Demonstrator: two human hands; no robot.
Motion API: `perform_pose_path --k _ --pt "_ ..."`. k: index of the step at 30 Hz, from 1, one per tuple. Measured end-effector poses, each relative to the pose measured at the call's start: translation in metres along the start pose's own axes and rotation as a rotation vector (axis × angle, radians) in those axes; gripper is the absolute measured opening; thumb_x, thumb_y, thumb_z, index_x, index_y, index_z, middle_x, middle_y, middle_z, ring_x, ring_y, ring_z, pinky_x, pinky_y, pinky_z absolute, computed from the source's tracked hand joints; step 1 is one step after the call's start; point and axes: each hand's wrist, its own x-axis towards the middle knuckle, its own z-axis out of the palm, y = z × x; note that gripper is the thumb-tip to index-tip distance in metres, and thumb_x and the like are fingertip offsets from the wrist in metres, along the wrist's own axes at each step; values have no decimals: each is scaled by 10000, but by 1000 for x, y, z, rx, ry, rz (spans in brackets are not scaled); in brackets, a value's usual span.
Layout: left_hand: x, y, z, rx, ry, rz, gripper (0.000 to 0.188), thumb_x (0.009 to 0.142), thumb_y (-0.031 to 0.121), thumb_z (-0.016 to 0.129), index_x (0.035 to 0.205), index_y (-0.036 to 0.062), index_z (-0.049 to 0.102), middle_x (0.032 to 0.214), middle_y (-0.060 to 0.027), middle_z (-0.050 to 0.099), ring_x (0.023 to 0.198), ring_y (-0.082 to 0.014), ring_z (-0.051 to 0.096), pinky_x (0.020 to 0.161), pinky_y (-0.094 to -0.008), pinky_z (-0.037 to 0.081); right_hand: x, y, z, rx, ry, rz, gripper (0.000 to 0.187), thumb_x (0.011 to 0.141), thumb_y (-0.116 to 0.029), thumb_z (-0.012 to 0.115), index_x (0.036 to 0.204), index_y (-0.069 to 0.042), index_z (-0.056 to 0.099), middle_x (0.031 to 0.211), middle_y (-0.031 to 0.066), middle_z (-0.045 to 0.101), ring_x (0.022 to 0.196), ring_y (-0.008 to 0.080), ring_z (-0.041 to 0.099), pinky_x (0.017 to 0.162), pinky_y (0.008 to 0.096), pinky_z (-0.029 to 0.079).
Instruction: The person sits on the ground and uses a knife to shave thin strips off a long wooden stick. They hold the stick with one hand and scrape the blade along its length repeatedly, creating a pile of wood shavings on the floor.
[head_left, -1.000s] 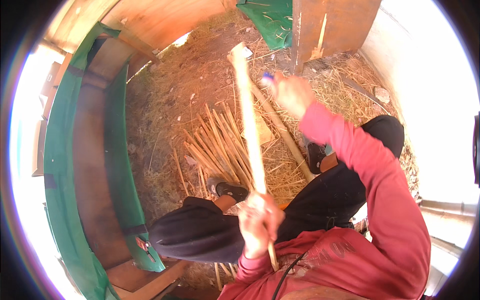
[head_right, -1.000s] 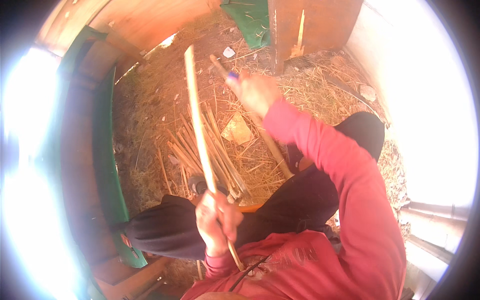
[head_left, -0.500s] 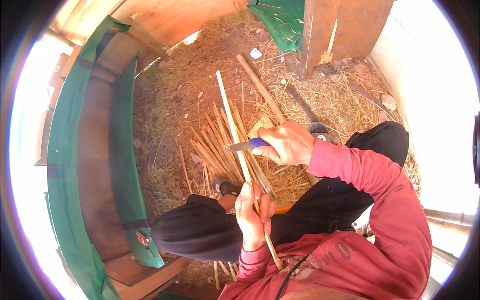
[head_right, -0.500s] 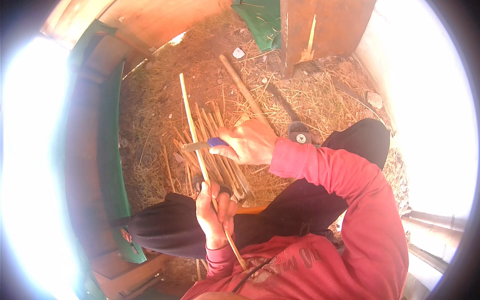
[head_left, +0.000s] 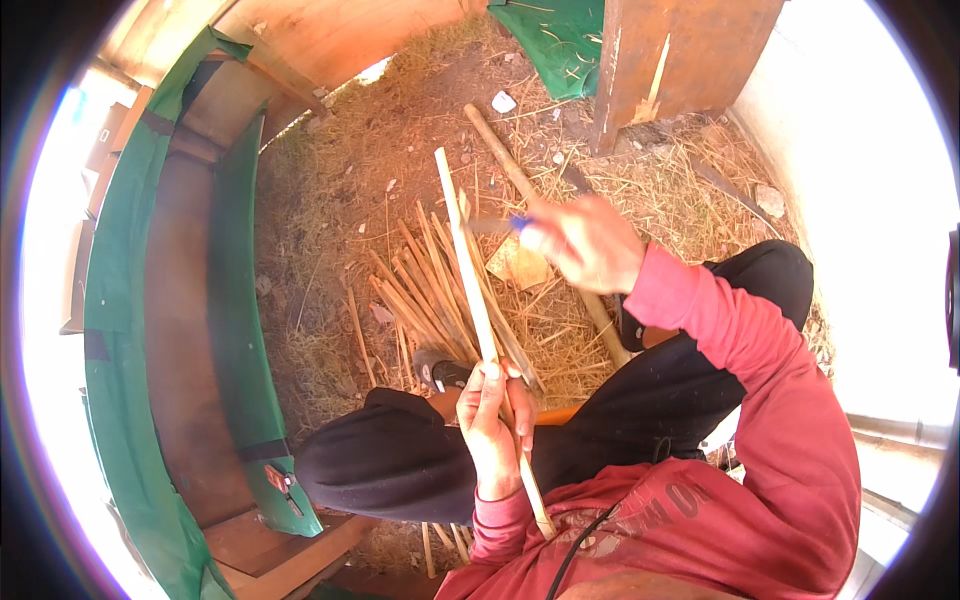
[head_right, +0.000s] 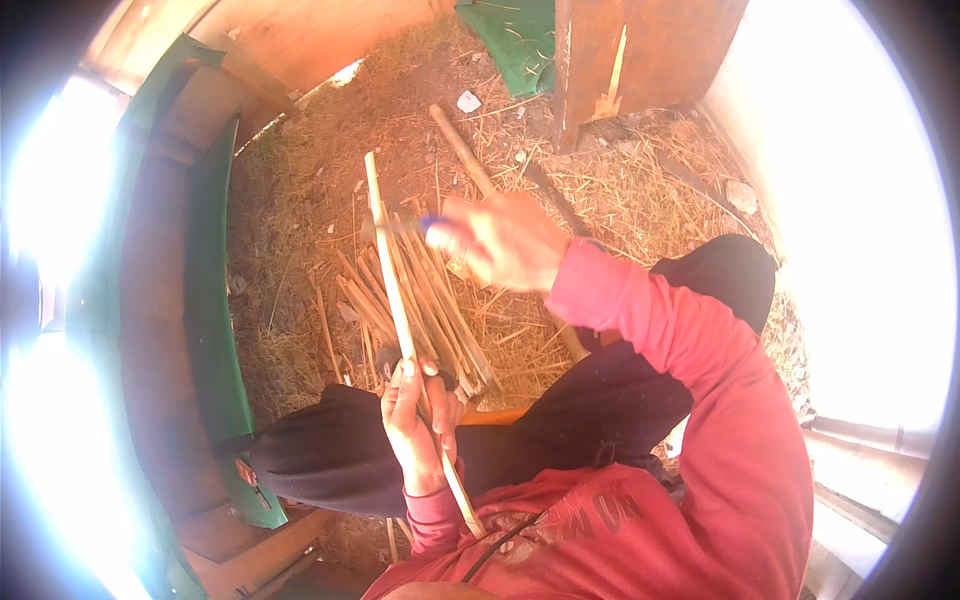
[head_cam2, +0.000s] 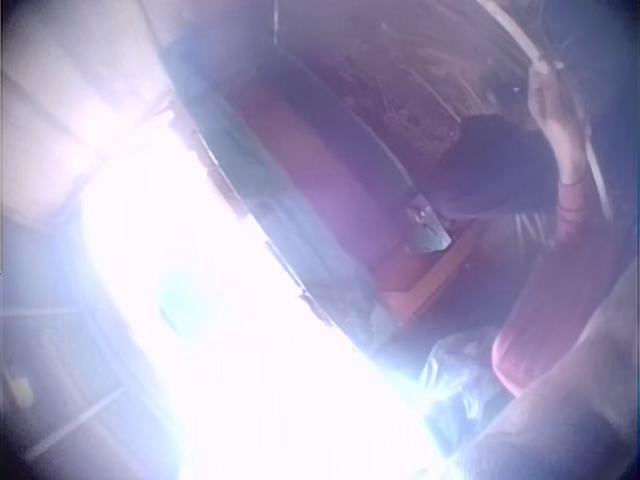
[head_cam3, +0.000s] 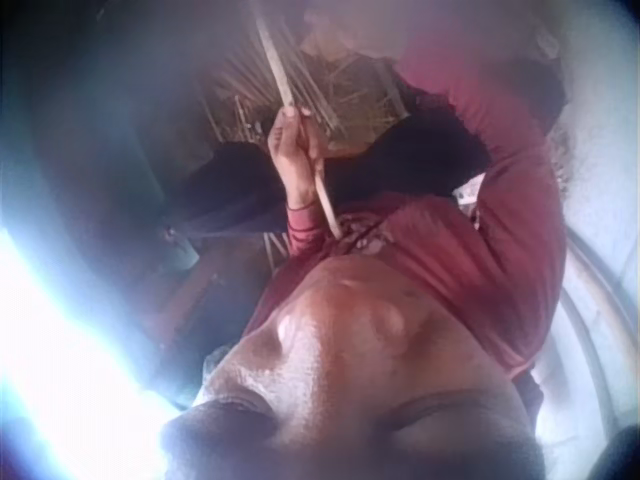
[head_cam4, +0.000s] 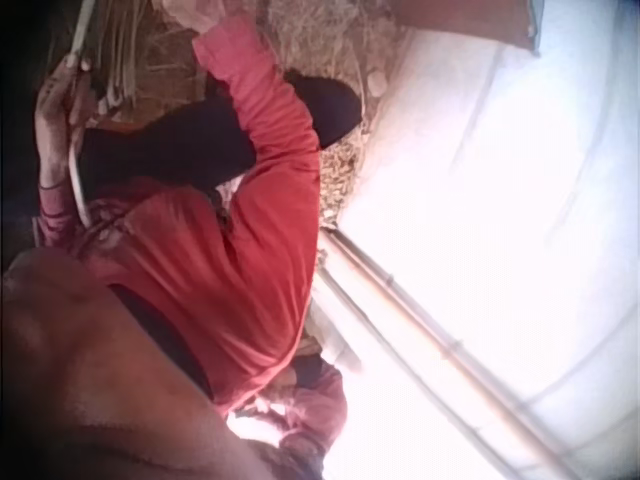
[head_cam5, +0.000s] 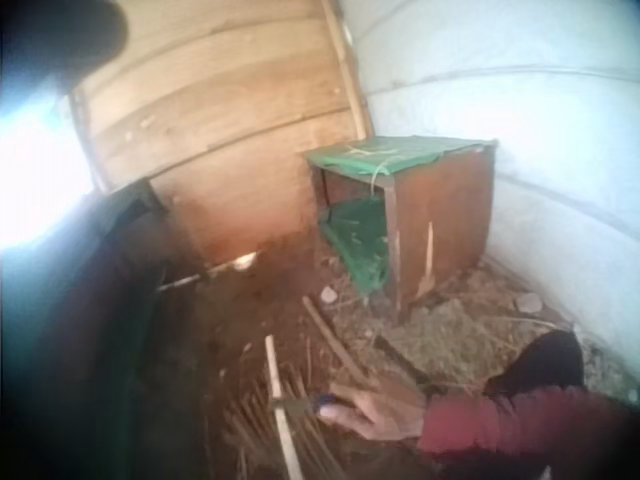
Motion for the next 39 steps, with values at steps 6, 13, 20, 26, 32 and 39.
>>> perform_pose_path --k 6,13,20,26,32,39 --pt "-2 -2 -2 -89 -34 -22 284 1025 266 416 854 54 497 414 4 348 289 -75 248 325 -219 184 -19 -7 26 -144 -166 -74 315 905 -409 577 879 -95 584 554 106 533 501 336 564 466 440 416" --pt "-3 -10 -8 -152 23 -173 314 1022 329 409 812 98 442 427 28 312 301 -71 212 340 -227 168 -2 26 39 -322 -7 -56 473 936 -478 513 774 -40 589 453 129 525 407 312 563 464 418 476" --pt "6 -17 -21 -251 35 -240 316 1012 368 418 827 113 447 420 41 297 305 -67 199 365 -229 168 -8 84 67 -645 -213 126 335 941 -376 520 916 -57 619 567 111 583 521 271 621 469 410 498" --pt "-14 12 -43 -253 146 -29 304 1021 349 382 882 96 480 412 34 301 303 -76 207 353 -232 183 11 136 31 -433 -95 765 469 983 -447 425 1136 -30 577 617 95 598 545 231 625 472 378 496" --pt "-13 9 -24 -227 -25 -36 288 1022 324 351 967 80 494 418 22 340 302 -94 242 358 -242 204 18 5 29 -127 -316 195 342 995 -357 447 1024 -28 536 585 115 551 455 279 547 416 431 416" --pt "-55 3 -14 -37 -115 -54 402 1034 371 344 817 57 470 430 -36 384 301 -84 294 324 -222 217 -2 -36 10 3 -184 -65 224 952 -261 546 999 -45 512 612 179 566 535 389 565 482 466 411"
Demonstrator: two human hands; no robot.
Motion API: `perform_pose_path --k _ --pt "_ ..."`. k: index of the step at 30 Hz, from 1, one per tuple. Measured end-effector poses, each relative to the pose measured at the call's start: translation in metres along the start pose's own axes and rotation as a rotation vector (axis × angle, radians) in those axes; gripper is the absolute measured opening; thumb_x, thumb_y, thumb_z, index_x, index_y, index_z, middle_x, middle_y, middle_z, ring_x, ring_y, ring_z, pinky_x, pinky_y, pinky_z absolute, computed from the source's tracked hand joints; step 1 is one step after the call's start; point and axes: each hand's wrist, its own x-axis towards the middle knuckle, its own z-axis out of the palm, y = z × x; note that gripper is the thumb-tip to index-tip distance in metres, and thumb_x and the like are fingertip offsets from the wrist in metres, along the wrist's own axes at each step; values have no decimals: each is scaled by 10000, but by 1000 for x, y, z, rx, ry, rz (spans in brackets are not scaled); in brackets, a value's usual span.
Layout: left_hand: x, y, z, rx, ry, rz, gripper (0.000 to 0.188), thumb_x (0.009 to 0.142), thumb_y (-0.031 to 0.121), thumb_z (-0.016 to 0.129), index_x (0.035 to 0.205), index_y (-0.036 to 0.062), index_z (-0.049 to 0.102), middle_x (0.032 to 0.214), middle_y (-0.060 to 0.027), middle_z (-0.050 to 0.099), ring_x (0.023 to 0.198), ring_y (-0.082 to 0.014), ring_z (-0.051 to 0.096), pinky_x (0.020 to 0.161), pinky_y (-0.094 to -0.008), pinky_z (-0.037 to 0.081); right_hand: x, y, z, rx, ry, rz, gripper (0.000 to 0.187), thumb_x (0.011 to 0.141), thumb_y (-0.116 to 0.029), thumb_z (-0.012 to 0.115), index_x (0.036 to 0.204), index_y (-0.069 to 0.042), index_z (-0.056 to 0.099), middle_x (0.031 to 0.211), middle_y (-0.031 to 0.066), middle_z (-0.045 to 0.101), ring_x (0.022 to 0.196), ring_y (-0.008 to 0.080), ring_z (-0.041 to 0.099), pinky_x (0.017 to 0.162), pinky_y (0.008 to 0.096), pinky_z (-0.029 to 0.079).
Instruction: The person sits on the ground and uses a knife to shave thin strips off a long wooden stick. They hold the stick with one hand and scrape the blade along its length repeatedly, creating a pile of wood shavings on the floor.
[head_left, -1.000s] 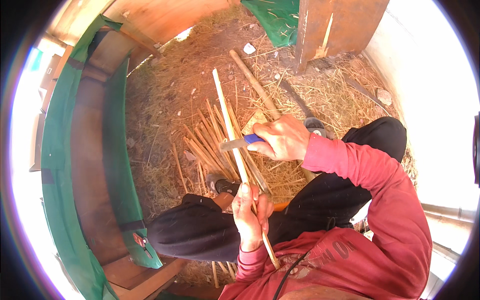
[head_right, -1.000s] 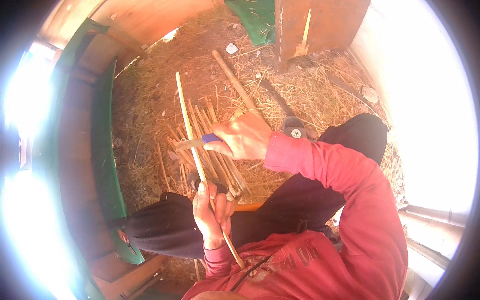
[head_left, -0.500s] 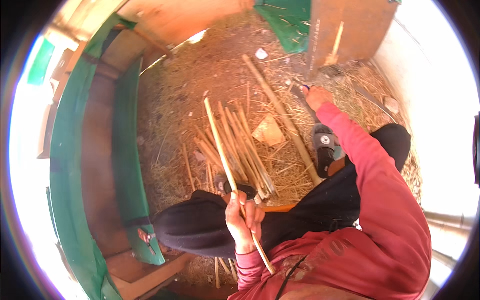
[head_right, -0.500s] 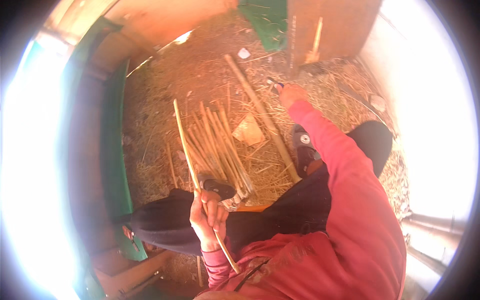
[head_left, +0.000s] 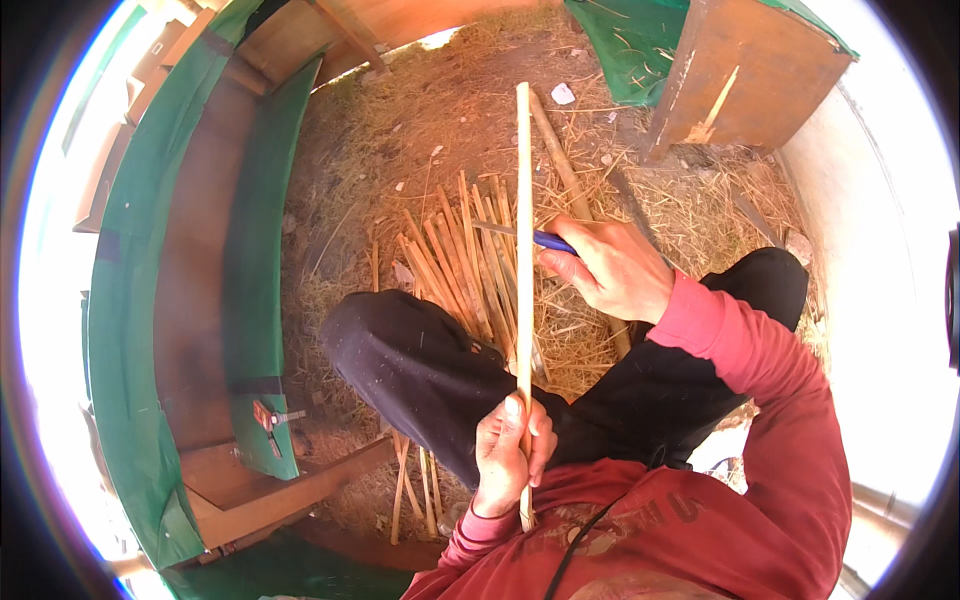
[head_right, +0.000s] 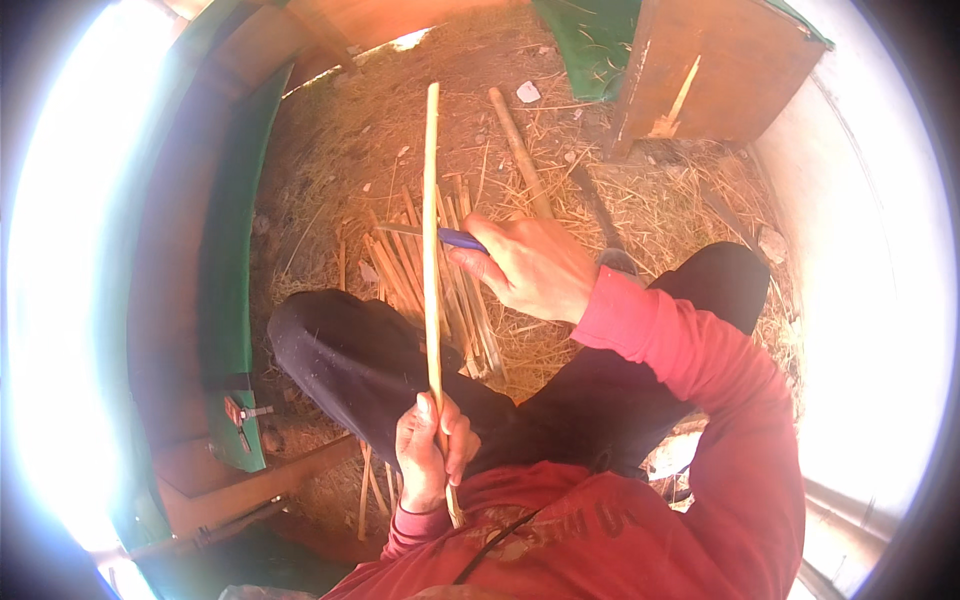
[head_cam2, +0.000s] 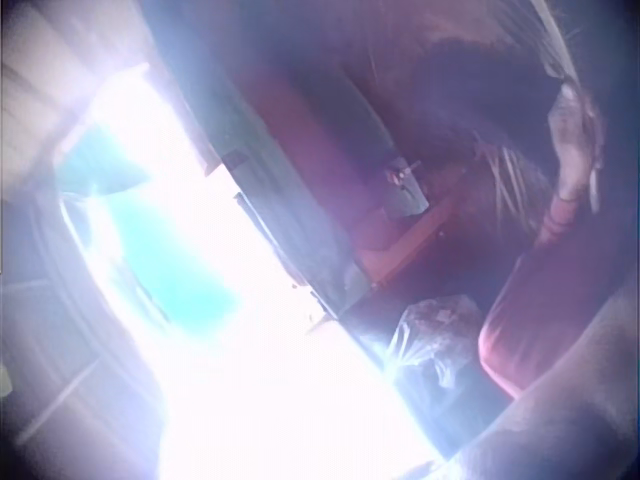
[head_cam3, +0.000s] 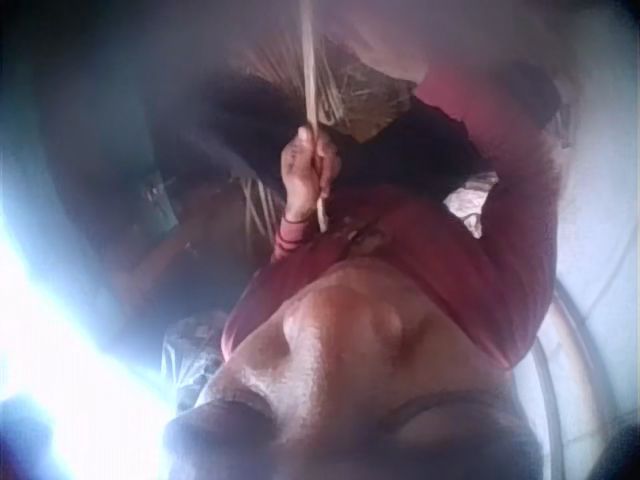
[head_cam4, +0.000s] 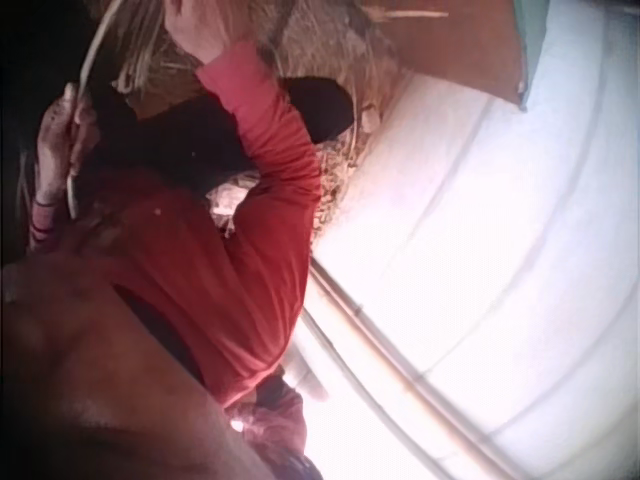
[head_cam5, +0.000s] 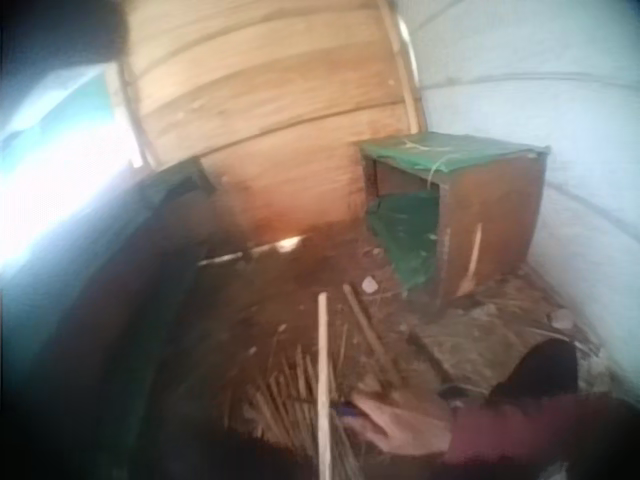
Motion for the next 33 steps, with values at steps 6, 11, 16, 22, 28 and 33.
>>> perform_pose_path --k 6,11,16,22,28,33 --pt "34 15 20 -131 130 -11 446 1028 466 279 699 178 366 384 21 291 250 -95 189 293 -241 161 -11 1 17 -63 -23 131 235 955 -275 543 973 -45 497 644 172 588 546 393 572 487 469 421" --pt "55 16 28 -122 156 -62 459 1023 463 323 691 148 365 402 9 288 284 -87 179 317 -233 152 -19 0 6 -21 138 -75 298 954 -319 524 994 -24 511 598 162 579 529 364 602 459 459 462" --pt "66 18 37 -16 105 -48 453 1021 450 353 686 144 362 410 17 281 296 -80 173 319 -231 148 1 -1 -26 -256 4 -176 253 933 -312 563 965 -63 531 609 139 565 483 356 578 438 459 446" --pt "75 14 50 1 233 -83 432 1023 428 359 693 150 367 426 28 258 297 -83 162 305 -243 141 13 40 -10 -437 59 -332 286 938 -367 541 903 -93 466 500 94 492 385 289 540 357 423 411" --pt "87 10 33 -130 188 -124 368 1025 412 360 749 170 393 435 40 268 286 -86 176 310 -236 150 25 67 25 -462 85 -331 261 941 -344 532 912 -99 445 490 93 479 385 284 543 349 407 402" --pt "84 9 20 -238 198 -127 329 1028 376 373 783 161 418 449 46 283 279 -70 199 302 -219 160 32 74 43 -468 17 -356 259 933 -345 535 918 -103 445 500 95 493 393 277 558 349 407 408"
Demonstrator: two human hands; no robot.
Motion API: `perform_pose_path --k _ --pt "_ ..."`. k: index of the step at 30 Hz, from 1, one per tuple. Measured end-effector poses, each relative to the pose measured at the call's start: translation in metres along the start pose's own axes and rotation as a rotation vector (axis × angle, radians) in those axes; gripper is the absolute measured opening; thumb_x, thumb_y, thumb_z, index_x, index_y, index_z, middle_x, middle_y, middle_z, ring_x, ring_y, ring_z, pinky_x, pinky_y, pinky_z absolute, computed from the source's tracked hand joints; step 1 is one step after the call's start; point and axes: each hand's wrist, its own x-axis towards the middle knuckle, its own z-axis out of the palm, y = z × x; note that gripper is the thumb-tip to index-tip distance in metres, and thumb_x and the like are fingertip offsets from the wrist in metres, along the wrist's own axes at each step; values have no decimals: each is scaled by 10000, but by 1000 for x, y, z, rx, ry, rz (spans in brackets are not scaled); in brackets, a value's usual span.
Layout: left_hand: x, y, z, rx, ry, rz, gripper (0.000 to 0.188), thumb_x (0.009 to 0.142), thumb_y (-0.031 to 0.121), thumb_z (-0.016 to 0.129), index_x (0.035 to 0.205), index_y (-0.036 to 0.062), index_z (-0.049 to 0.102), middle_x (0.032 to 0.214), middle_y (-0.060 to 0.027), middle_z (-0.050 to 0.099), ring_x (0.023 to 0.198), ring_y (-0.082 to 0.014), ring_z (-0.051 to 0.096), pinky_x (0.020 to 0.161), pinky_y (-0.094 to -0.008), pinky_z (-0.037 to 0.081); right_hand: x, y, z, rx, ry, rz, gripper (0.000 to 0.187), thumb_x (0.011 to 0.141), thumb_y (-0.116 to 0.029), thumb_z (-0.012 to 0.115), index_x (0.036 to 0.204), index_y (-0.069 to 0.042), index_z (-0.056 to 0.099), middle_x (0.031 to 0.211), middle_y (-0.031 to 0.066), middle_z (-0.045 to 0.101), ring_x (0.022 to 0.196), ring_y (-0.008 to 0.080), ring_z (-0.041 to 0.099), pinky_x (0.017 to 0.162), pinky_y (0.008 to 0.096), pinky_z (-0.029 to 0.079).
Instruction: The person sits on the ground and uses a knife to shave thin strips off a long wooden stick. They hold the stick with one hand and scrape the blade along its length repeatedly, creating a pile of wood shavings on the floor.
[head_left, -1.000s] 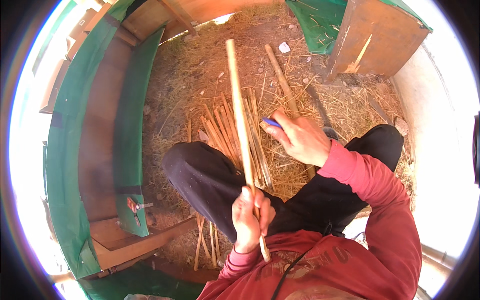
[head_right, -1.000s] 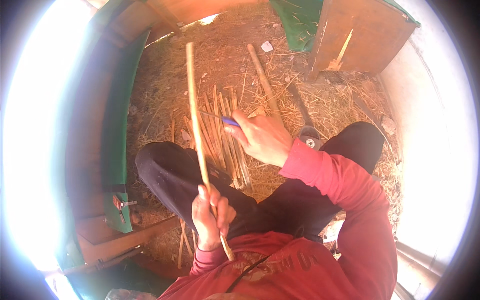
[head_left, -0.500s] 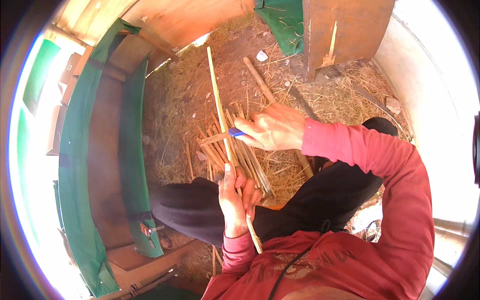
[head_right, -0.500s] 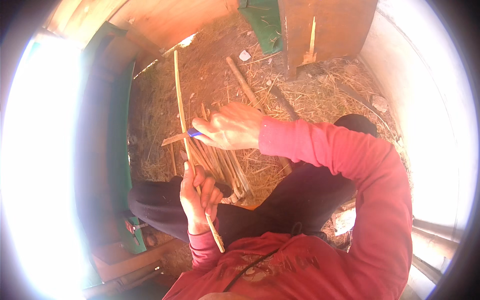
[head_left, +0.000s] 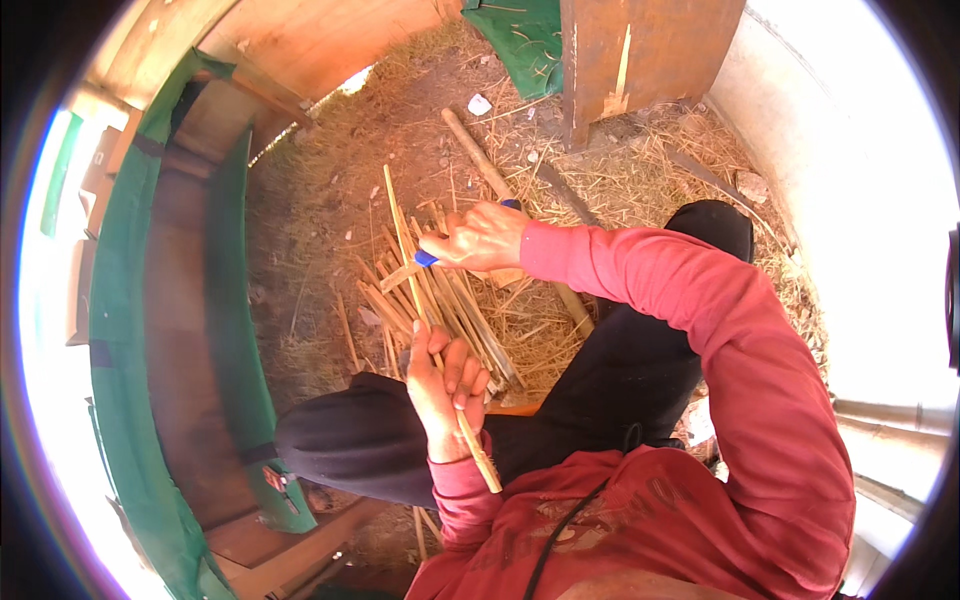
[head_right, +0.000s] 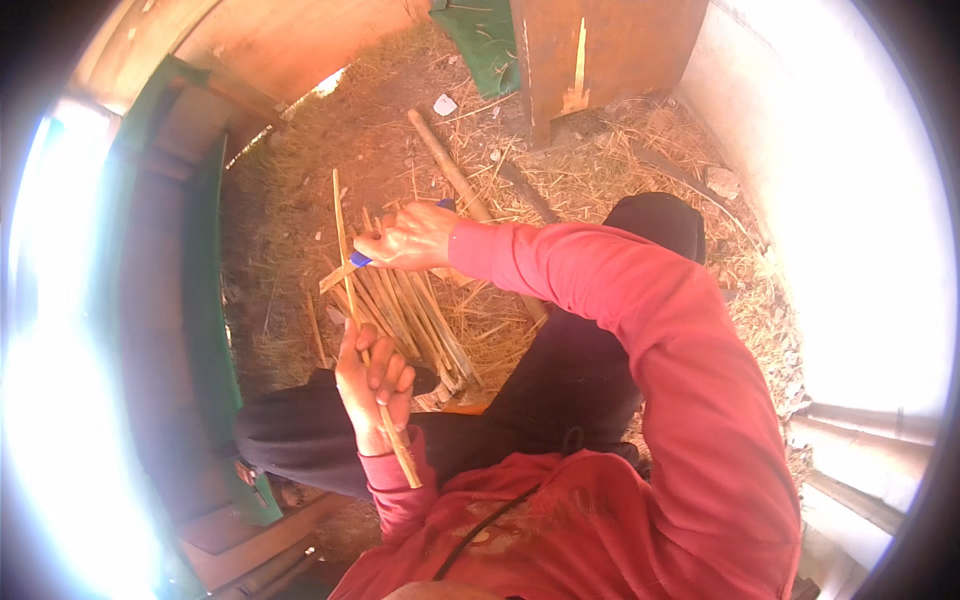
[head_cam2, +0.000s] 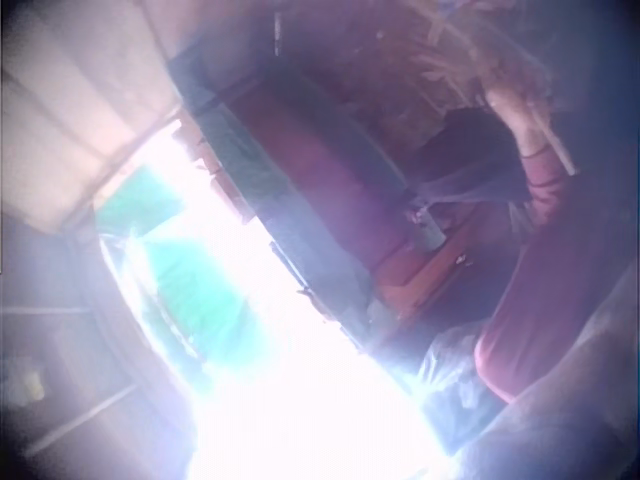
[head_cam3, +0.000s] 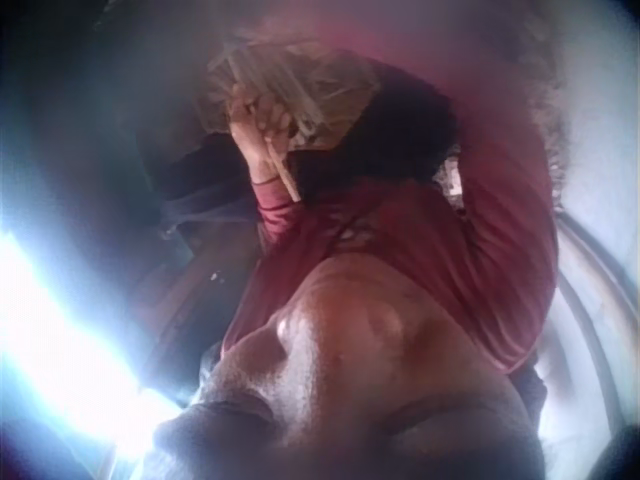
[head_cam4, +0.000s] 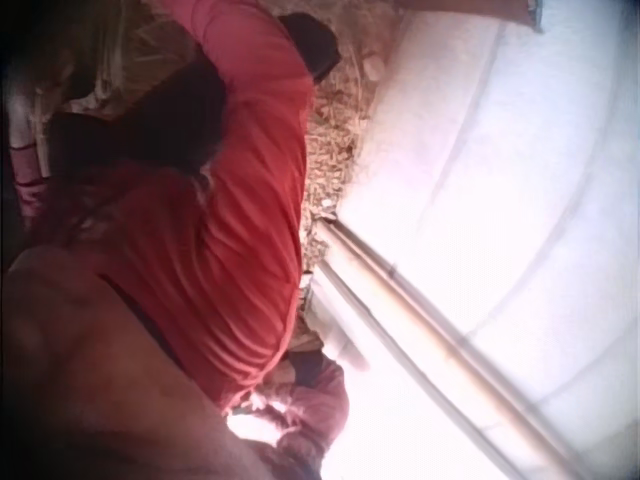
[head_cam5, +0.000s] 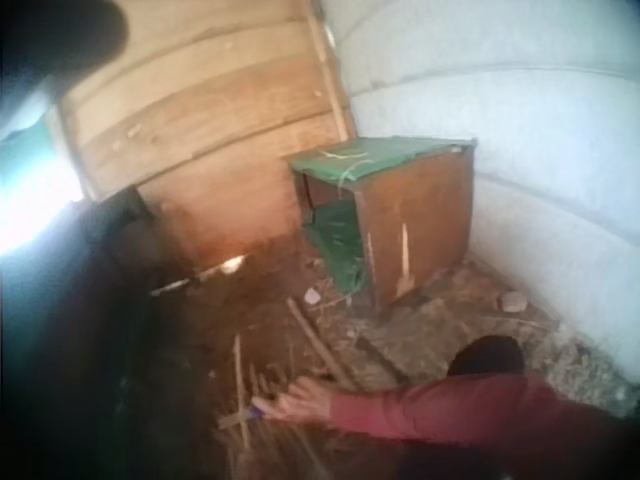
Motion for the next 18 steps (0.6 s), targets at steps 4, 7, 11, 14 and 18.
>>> perform_pose_path --k 4,7,11,14,18 --pt "-18 14 -11 -248 -22 -116 363 1015 407 399 729 184 419 439 55 290 297 -71 181 323 -229 148 16 24 9 -139 -129 341 214 965 -270 467 954 -79 564 580 105 580 479 231 607 415 379 473" --pt "-62 12 -15 -197 -56 -154 367 1012 399 410 706 198 401 418 62 266 289 -76 176 319 -225 158 -20 168 8 -452 -41 892 276 975 -257 398 943 -95 619 605 69 598 496 202 585 427 387 465" --pt "-45 20 -59 -105 10 100 366 1022 387 384 718 183 387 421 56 286 277 -66 208 308 -211 177 30 56 -35 -53 -23 881 344 1006 -367 384 1094 -68 531 534 31 541 438 223 546 399 383 426" --pt "-33 10 -48 9 52 119 378 1019 397 391 716 171 387 430 47 289 278 -68 222 313 -206 184 39 6 -24 159 147 376 313 995 -398 425 926 -101 494 667 64 546 426 162 453 364 340 373" --pt "-33 8 -33 185 12 239 396 1028 370 377 734 106 400 429 -3 314 280 -92 212 307 -228 186 34 -33 -44 459 196 130 271 953 -359 541 954 -87 550 623 118 569 488 295 562 443 424 406"
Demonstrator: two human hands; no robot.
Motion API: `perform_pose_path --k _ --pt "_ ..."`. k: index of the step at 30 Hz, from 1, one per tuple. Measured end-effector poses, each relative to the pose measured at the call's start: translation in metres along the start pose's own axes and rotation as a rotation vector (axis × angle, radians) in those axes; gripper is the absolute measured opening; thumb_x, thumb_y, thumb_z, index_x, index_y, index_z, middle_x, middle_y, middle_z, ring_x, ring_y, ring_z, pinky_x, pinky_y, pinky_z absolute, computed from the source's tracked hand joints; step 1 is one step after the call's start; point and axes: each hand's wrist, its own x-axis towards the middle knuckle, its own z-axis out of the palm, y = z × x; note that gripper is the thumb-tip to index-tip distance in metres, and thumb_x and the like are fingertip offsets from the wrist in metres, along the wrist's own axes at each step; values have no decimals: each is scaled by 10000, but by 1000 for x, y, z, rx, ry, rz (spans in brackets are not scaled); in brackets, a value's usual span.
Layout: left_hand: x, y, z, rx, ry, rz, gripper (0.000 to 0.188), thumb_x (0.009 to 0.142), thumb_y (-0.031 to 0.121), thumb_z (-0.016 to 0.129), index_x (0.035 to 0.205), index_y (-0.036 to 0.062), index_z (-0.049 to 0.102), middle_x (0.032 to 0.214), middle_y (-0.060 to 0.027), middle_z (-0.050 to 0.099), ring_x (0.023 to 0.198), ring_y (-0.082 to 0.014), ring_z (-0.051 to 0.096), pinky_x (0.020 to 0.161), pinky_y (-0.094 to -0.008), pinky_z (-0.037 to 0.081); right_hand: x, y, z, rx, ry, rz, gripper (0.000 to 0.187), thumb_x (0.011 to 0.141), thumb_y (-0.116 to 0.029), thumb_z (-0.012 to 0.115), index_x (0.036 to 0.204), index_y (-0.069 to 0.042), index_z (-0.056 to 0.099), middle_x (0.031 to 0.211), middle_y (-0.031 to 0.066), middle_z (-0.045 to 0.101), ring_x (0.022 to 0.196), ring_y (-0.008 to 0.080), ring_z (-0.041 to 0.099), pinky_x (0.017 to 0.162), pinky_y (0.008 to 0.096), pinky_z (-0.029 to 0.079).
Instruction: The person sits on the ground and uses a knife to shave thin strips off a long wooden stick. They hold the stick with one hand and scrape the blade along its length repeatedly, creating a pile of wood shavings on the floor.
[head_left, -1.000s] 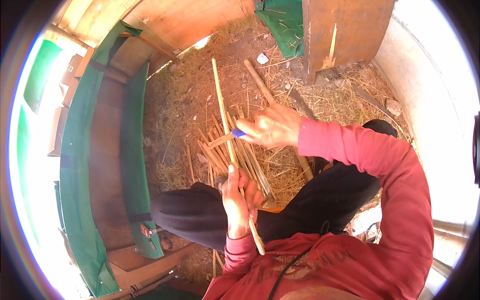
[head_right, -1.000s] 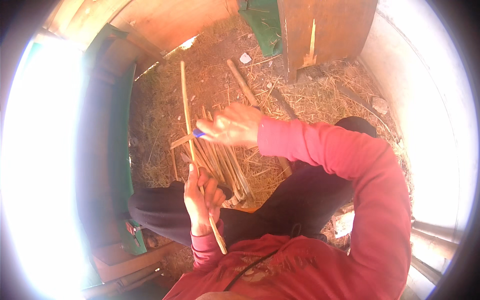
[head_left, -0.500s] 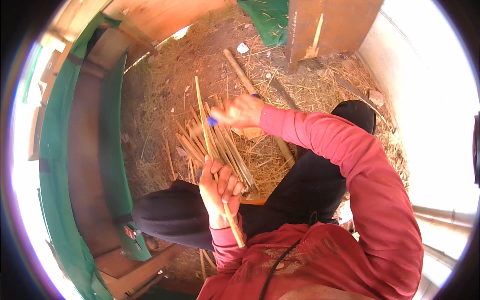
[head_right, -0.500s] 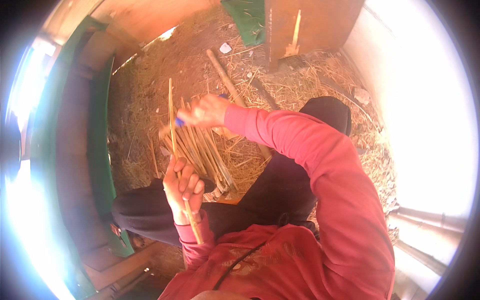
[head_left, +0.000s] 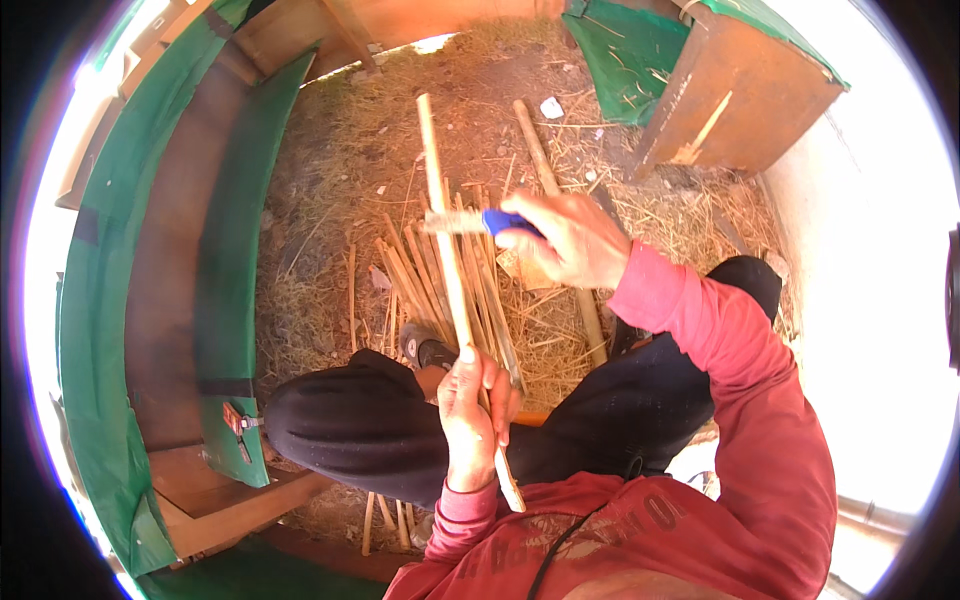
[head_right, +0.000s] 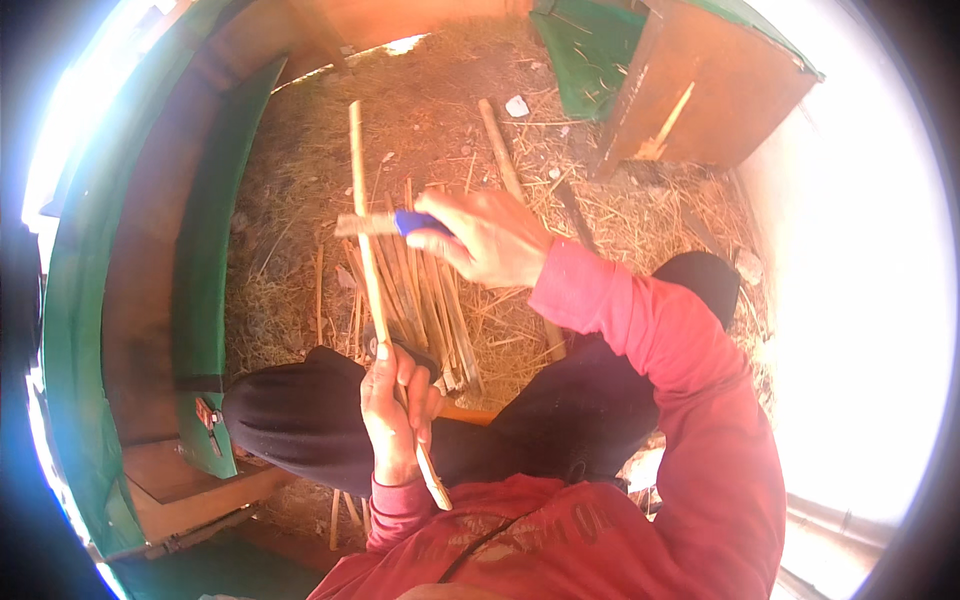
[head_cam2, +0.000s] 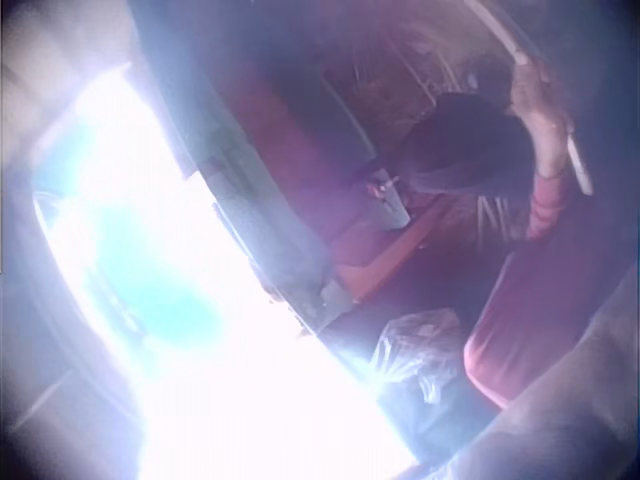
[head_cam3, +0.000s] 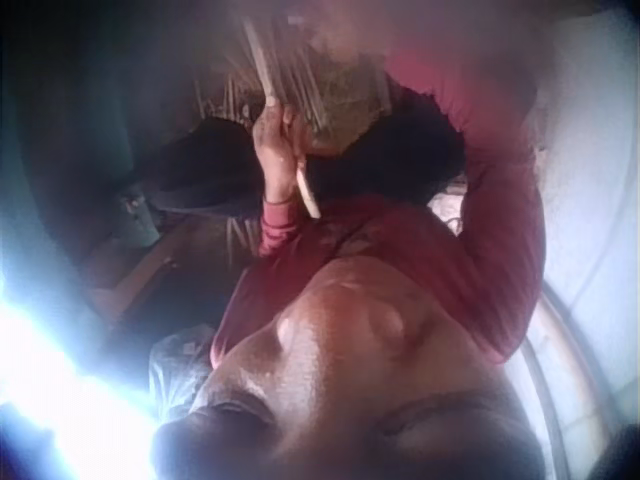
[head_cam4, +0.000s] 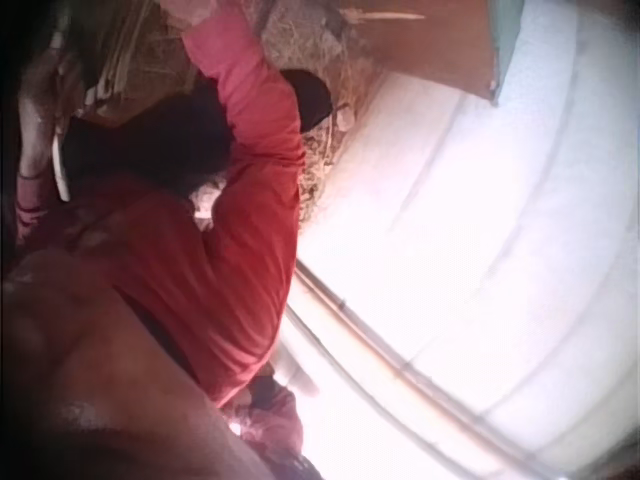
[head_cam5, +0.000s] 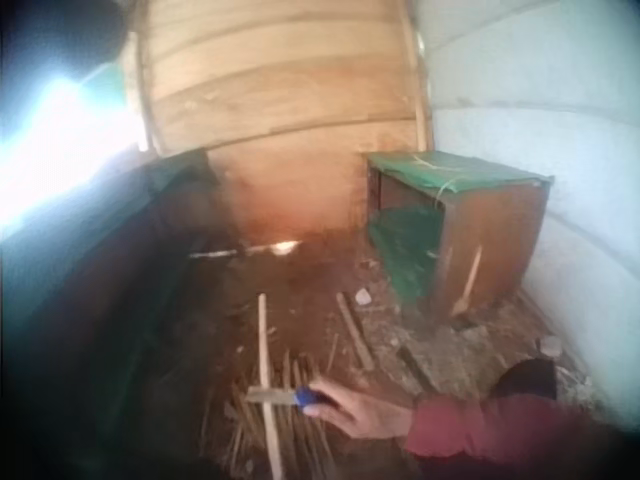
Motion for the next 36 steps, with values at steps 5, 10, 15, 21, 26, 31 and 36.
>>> perform_pose_path --k 5,10,15,21,26,31,36 --pt "1 0 5 -186 -88 -135 438 1025 435 337 729 118 394 410 -11 293 275 -103 197 313 -249 163 -3 -7 4 -17 -169 -8 319 913 -423 583 886 -106 600 512 124 533 437 350 544 424 449 408" --pt "1 6 7 -234 -51 -199 438 1018 450 353 704 146 375 407 16 279 276 -91 172 330 -240 158 0 6 16 -306 -141 -121 416 908 -513 534 942 -104 605 483 104 512 402 326 531 377 419 393" --pt "-15 2 8 -341 0 -302 431 1008 447 393 678 171 377 398 36 269 279 -88 175 342 -246 161 24 66 6 -436 -125 561 395 934 -490 517 927 -99 572 533 93 544 450 286 573 427 428 433" --pt "-5 14 -18 -266 -21 -110 414 1020 421 364 692 169 378 395 33 280 278 -87 179 339 -235 168 34 88 -52 -498 142 591 417 990 -462 421 988 -72 570 508 76 559 405 214 567 378 356 433" --pt "-2 14 -10 -279 -110 -146 427 1020 445 350 690 174 371 394 33 281 275 -83 165 332 -236 156 12 8 -1 -111 -168 47 336 928 -447 557 875 -115 569 508 73 526 406 274 539 393 404 411" --pt "-5 8 -7 -461 -267 -269 423 1025 442 330 697 179 375 393 31 276 272 -84 161 332 -239 136 -4 10 19 -217 -16 -64 394 907 -512 543 880 -119 550 465 87 495 396 317 527 366 418 385" --pt "1 4 0 -567 -325 -265 418 1044 382 272 721 147 395 432 31 270 278 -75 181 316 -241 136 5 34 12 -438 -133 -31 384 895 -463 577 961 -86 549 532 87 521 421 310 543 398 424 402"
